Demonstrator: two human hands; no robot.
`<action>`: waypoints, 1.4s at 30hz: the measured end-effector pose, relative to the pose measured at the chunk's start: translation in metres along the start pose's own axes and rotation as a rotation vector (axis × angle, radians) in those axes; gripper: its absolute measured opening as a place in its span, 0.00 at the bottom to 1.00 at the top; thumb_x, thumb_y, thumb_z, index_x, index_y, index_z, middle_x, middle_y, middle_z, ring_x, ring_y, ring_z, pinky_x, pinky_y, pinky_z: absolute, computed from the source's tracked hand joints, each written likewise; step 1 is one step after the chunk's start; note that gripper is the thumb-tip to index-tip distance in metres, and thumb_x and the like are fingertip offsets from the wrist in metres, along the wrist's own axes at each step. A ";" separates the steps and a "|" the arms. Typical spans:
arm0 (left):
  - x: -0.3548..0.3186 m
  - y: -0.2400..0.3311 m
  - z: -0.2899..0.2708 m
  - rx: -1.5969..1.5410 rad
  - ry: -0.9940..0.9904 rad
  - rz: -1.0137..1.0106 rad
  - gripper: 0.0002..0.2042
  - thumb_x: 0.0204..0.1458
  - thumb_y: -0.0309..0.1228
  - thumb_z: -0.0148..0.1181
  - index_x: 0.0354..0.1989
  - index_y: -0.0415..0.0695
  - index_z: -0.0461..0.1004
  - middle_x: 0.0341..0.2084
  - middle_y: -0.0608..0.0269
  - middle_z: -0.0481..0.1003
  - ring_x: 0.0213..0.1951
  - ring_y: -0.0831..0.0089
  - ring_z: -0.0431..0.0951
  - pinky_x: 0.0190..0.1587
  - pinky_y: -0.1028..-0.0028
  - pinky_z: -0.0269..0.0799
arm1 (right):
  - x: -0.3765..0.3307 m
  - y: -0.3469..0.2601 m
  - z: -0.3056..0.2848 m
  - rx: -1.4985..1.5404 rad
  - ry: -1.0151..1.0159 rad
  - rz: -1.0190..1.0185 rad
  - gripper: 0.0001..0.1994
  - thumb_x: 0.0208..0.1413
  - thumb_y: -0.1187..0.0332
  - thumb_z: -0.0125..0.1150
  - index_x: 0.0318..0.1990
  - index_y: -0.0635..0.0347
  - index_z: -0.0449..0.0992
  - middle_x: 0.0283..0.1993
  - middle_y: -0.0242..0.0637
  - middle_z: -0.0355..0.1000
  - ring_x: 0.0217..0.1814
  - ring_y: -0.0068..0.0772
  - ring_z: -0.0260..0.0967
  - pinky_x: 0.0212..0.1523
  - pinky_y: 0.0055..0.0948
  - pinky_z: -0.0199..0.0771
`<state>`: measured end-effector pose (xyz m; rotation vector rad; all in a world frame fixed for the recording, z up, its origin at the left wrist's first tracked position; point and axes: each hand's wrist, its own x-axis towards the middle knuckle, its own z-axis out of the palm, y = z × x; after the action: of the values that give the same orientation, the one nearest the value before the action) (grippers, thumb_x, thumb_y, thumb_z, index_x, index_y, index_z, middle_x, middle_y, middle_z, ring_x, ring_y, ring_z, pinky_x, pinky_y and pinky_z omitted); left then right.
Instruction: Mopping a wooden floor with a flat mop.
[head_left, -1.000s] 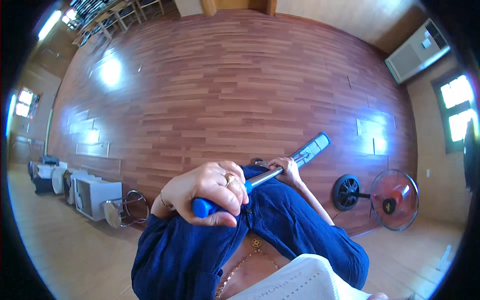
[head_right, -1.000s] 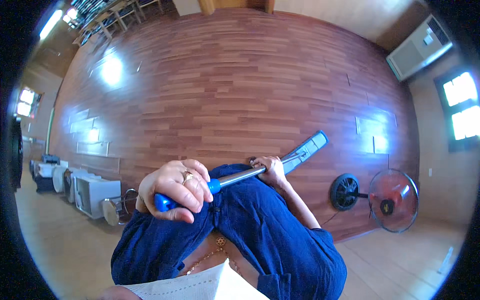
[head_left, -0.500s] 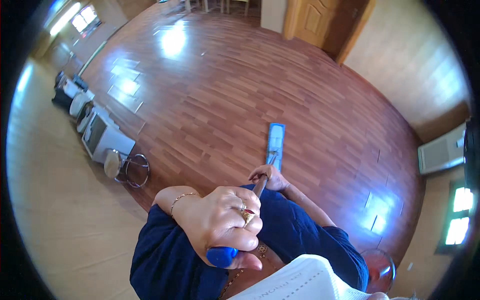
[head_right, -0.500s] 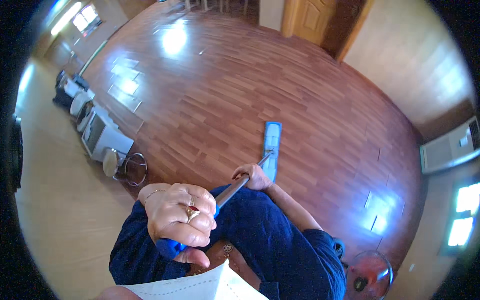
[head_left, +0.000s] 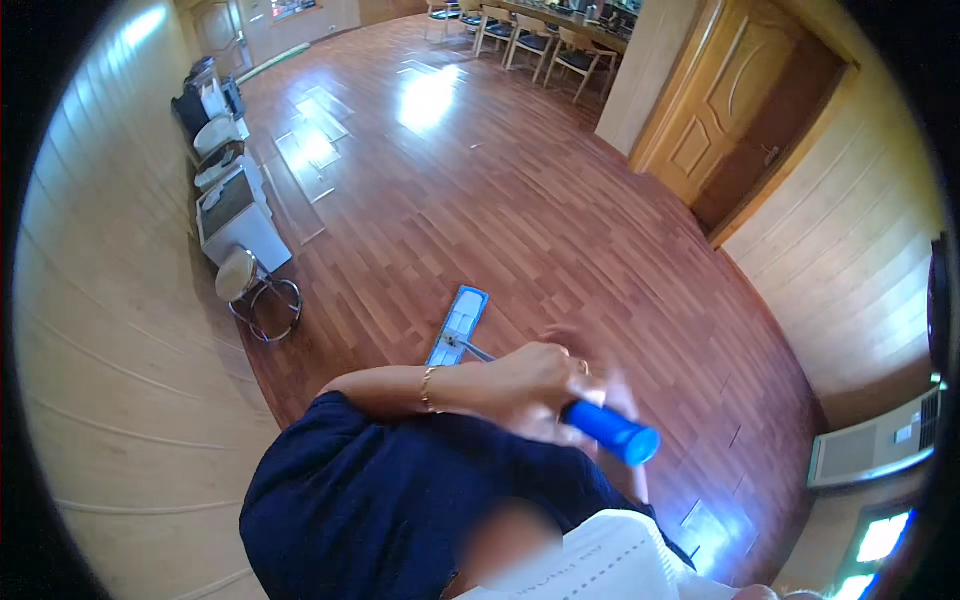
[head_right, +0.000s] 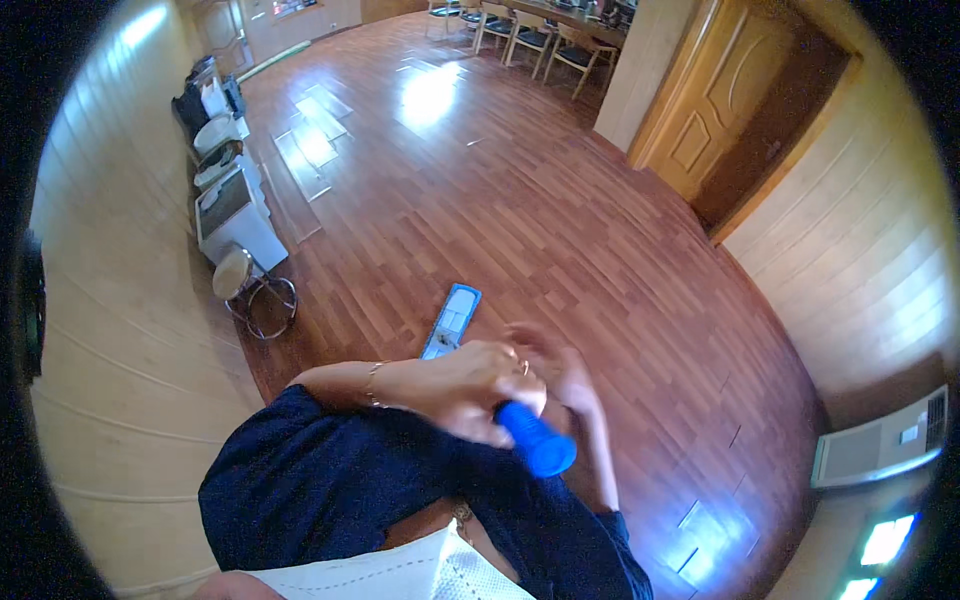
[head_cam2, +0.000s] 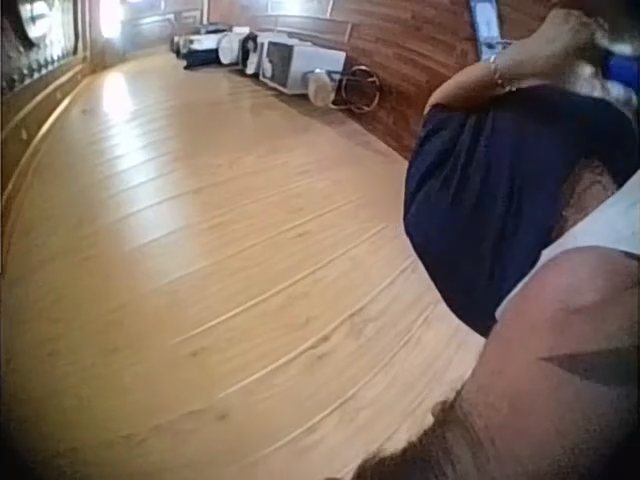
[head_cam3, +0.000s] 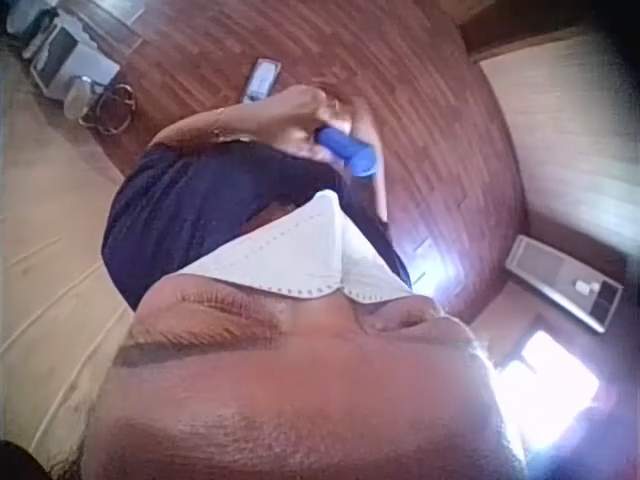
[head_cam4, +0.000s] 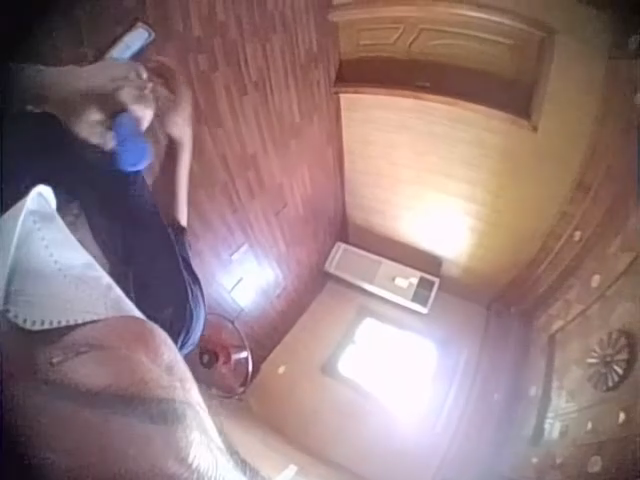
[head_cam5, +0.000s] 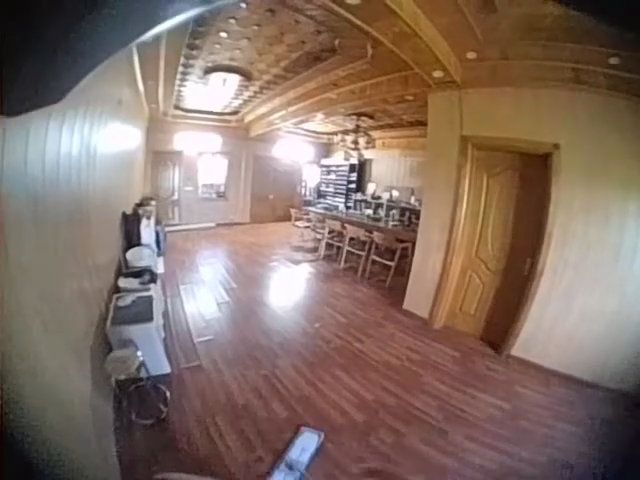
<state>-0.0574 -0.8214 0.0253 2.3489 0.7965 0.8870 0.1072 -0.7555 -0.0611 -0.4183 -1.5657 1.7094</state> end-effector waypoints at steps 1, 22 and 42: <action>0.003 -0.016 0.015 0.025 -0.057 -0.130 0.12 0.40 0.36 0.67 0.29 0.48 0.70 0.24 0.60 0.72 0.31 0.53 0.74 0.36 0.57 0.65 | -0.004 -0.031 -0.041 -0.291 0.055 0.031 0.23 0.56 0.58 0.53 0.53 0.67 0.70 0.53 0.47 0.72 0.59 0.40 0.66 0.61 0.37 0.62; -0.079 -0.185 0.207 0.204 0.196 -0.728 0.04 0.35 0.33 0.58 0.17 0.49 0.72 0.18 0.60 0.73 0.28 0.55 0.76 0.38 0.50 0.62 | -0.054 -0.142 -0.051 -0.573 -0.313 -0.857 0.12 0.60 0.55 0.54 0.35 0.50 0.64 0.25 0.29 0.68 0.25 0.28 0.66 0.33 0.34 0.64; -0.330 -0.147 0.202 0.576 0.728 -1.342 0.17 0.48 0.47 0.60 0.19 0.45 0.72 0.23 0.55 0.74 0.33 0.53 0.76 0.32 0.54 0.68 | 0.016 0.000 0.059 0.255 -0.867 -0.299 0.10 0.42 0.73 0.69 0.28 0.55 0.72 0.26 0.34 0.73 0.34 0.39 0.73 0.50 0.49 0.63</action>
<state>-0.1674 -0.9883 -0.3372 1.1404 2.6885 0.8472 0.0563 -0.7851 -0.0462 0.7522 -1.8076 1.9129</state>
